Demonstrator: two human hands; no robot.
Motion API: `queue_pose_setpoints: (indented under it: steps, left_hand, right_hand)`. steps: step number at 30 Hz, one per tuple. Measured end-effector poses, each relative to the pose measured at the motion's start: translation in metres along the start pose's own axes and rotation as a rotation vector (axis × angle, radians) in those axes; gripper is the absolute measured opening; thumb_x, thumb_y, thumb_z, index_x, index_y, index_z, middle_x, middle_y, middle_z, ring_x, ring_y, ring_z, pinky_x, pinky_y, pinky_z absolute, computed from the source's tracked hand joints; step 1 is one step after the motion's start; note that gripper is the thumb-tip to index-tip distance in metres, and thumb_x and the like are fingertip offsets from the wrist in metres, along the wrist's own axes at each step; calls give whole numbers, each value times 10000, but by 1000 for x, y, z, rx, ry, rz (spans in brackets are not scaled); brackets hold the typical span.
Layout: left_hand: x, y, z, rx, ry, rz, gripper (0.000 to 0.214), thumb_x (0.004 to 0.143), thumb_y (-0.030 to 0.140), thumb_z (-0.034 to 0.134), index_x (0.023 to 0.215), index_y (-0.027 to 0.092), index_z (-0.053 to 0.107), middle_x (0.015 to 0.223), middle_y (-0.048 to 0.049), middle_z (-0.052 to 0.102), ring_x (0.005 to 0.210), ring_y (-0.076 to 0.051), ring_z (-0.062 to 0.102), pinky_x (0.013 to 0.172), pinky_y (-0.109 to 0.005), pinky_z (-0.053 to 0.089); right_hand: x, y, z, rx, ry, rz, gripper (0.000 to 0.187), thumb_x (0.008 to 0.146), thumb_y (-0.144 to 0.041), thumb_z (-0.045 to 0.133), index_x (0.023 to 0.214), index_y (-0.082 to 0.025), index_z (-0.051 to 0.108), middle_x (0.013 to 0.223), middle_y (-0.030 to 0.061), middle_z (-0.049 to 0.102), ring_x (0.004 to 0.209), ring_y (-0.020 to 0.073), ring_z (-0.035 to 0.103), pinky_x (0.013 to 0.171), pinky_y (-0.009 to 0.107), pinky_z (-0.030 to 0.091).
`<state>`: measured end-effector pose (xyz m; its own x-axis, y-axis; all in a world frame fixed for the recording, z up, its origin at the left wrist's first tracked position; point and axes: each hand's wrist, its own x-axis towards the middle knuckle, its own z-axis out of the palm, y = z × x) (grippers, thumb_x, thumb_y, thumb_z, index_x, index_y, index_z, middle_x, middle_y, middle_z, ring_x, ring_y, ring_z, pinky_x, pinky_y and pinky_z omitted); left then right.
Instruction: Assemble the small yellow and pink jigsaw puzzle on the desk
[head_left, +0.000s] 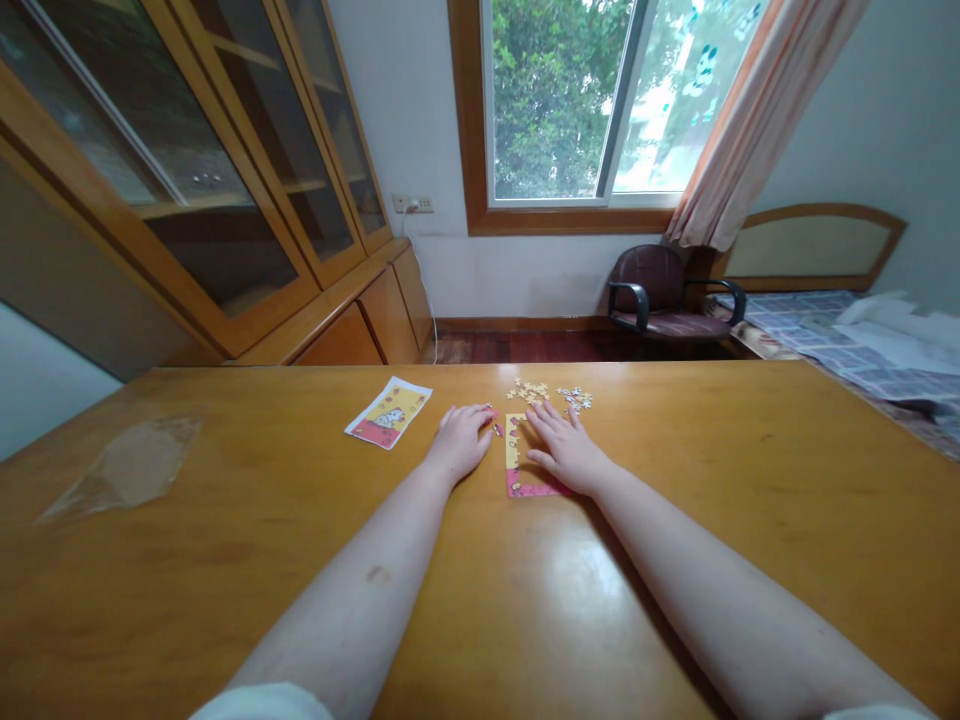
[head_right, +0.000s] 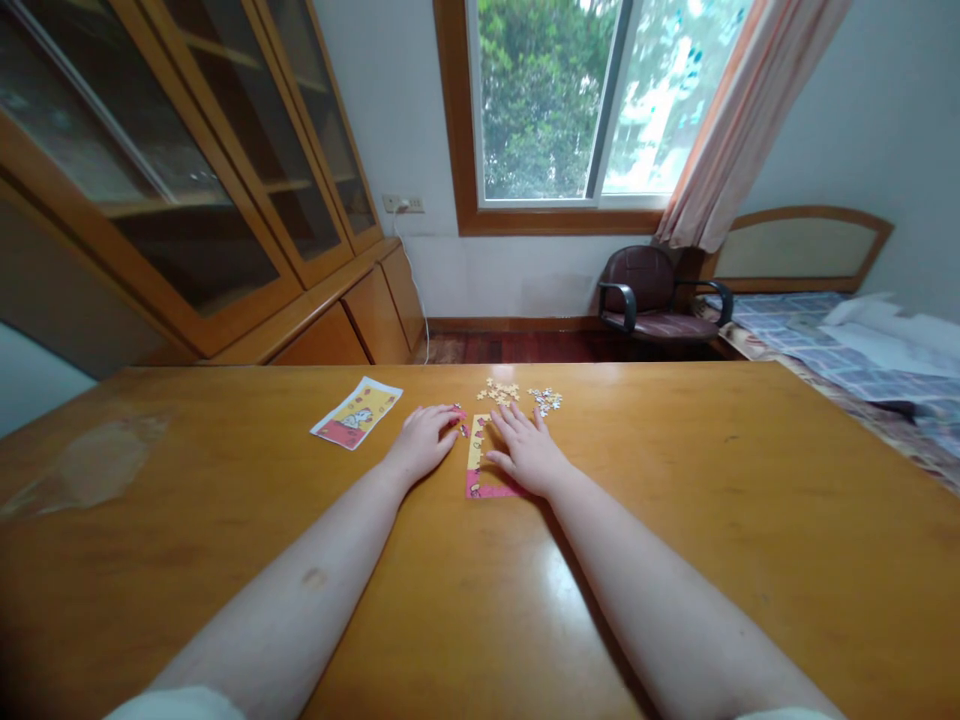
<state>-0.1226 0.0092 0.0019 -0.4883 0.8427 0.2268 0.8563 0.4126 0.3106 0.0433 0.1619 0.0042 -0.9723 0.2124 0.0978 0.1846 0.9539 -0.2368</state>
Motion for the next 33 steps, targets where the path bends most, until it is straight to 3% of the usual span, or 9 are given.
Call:
queue_pose_setpoints:
  steps: [3,7,12,15,18,23,28,33]
  left_hand:
    - [2,-4,2,17,37,-48,355,886,297,461,1196,236,624,1310,-55,603,1230,-222,514,1132,-434,294]
    - [5,-10,4,92,7,-221,519,883,377,464,1358,170,496,1447,-122,464,1326,-298,411,1121,-482,294]
    - [7,-15,6,116,-16,-280,597,901,452,413,1426,166,415,1495,-148,387,1366,-323,350,1135,-508,254]
    - [7,-16,8,117,-86,-274,624,898,520,407,1463,258,356,1553,-123,282,1408,-355,270,1131,-586,184]
    - [7,-17,9,102,-109,-216,602,898,544,407,1459,332,347,1578,-96,223,1431,-351,219,1127,-616,139]
    - [8,-17,6,42,-15,-255,478,925,431,394,1335,228,532,1473,-115,432,1354,-294,385,1120,-509,281]
    - [10,-18,2,-30,45,-198,321,866,265,463,1104,236,676,1221,-47,658,1157,-231,566,1030,-384,415]
    - [11,-21,2,-38,68,-250,246,828,228,480,953,211,691,1023,-57,706,991,-229,620,919,-361,477]
  right_hand:
    - [1,3,-5,17,60,1,574,953,-467,391,1447,-175,392,1488,127,399,1396,260,323,1164,525,131]
    - [3,5,-5,28,66,60,550,956,-442,410,1416,-142,430,1412,143,496,1307,257,443,1154,492,182]
    - [5,7,2,45,20,86,570,957,-442,406,1424,-116,406,1435,149,468,1355,263,386,1157,517,154]
    - [6,7,2,70,19,81,556,962,-440,387,1430,-142,402,1462,131,436,1390,259,335,1158,536,130]
    - [5,7,0,89,99,54,518,968,-423,366,1405,-157,442,1452,117,455,1387,243,341,1170,523,95]
    - [5,12,0,123,179,32,486,962,-404,366,1373,-175,486,1417,115,496,1352,239,393,1173,516,109]
    - [6,15,3,148,180,54,480,960,-401,360,1371,-188,486,1418,116,493,1349,239,391,1165,524,134]
    - [7,13,3,171,178,68,483,960,-408,363,1358,-169,497,1415,120,496,1337,244,405,1165,512,152]
